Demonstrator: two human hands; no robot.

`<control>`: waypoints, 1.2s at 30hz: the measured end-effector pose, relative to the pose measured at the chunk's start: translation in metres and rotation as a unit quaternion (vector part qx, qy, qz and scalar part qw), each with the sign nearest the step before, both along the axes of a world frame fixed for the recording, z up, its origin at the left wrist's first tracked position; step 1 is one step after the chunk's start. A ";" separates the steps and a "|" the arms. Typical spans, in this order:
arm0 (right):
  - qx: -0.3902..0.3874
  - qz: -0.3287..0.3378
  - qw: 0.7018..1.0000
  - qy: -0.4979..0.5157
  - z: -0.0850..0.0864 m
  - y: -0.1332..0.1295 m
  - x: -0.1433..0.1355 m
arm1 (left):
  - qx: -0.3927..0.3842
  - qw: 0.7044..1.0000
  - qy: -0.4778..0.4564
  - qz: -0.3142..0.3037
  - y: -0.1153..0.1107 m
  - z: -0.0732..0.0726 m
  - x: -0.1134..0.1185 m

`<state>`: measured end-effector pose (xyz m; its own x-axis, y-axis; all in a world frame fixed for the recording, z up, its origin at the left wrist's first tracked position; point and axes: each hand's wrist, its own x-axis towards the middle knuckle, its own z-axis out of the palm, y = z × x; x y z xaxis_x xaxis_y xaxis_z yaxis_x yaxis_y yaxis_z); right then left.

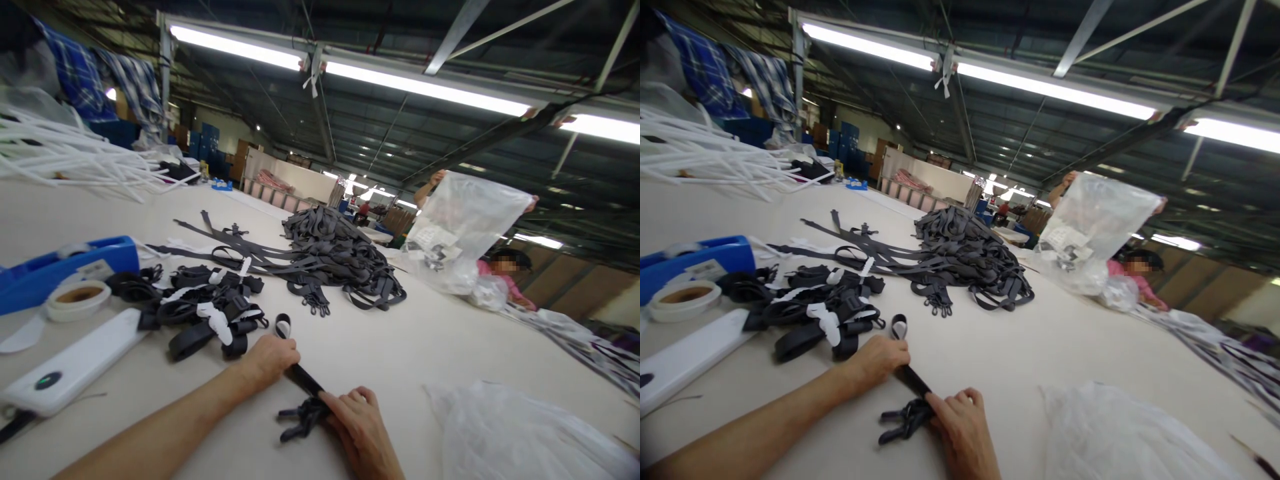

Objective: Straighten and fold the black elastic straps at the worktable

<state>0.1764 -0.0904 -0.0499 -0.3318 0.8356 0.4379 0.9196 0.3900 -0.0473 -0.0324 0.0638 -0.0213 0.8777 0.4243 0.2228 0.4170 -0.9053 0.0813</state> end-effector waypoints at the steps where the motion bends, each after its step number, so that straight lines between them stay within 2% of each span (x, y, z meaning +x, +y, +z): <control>1: 0.026 -0.006 1.000 0.006 -0.001 0.001 -0.002 | -0.003 1.000 0.000 0.004 0.000 0.000 0.000; 3: 0.044 -0.015 0.999 0.005 -0.003 0.002 -0.007 | -0.008 1.000 -0.005 -0.003 -0.002 0.000 -0.001; 7: -0.024 -0.011 1.000 -0.016 -0.005 0.004 -0.011 | -0.041 0.997 -0.058 -0.034 -0.011 0.000 -0.003; 10: -0.031 0.000 1.000 0.000 -0.007 0.001 -0.008 | -0.087 0.990 -0.093 -0.054 -0.014 0.001 -0.005; 14: -0.025 0.015 0.999 -0.015 -0.003 -0.005 -0.007 | -0.109 0.987 -0.052 -0.110 -0.011 0.007 -0.008; 18: 0.090 0.002 0.995 -0.050 0.004 -0.009 -0.010 | -0.053 0.997 0.011 -0.053 -0.014 0.012 -0.005; 21: 0.142 -0.001 0.988 -0.057 0.001 -0.009 -0.013 | -0.041 0.999 0.012 -0.017 -0.018 0.012 -0.004; 26: 0.132 -0.008 0.991 -0.028 -0.010 -0.007 -0.013 | -0.034 0.999 -0.013 -0.016 -0.021 0.009 -0.004; 32: 0.128 -0.013 0.992 -0.017 -0.007 -0.003 -0.019 | -0.044 0.998 -0.008 -0.041 -0.038 0.006 0.008; 36: 0.079 -0.046 0.996 -0.016 -0.010 -0.003 -0.019 | -0.057 0.997 -0.001 -0.057 -0.040 0.006 0.010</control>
<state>0.1576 -0.0935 -0.0599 -0.2724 0.7850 0.5564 0.9521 0.3036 0.0377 -0.0225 0.0237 -0.0155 0.9211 0.3448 0.1810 0.3120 -0.9316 0.1866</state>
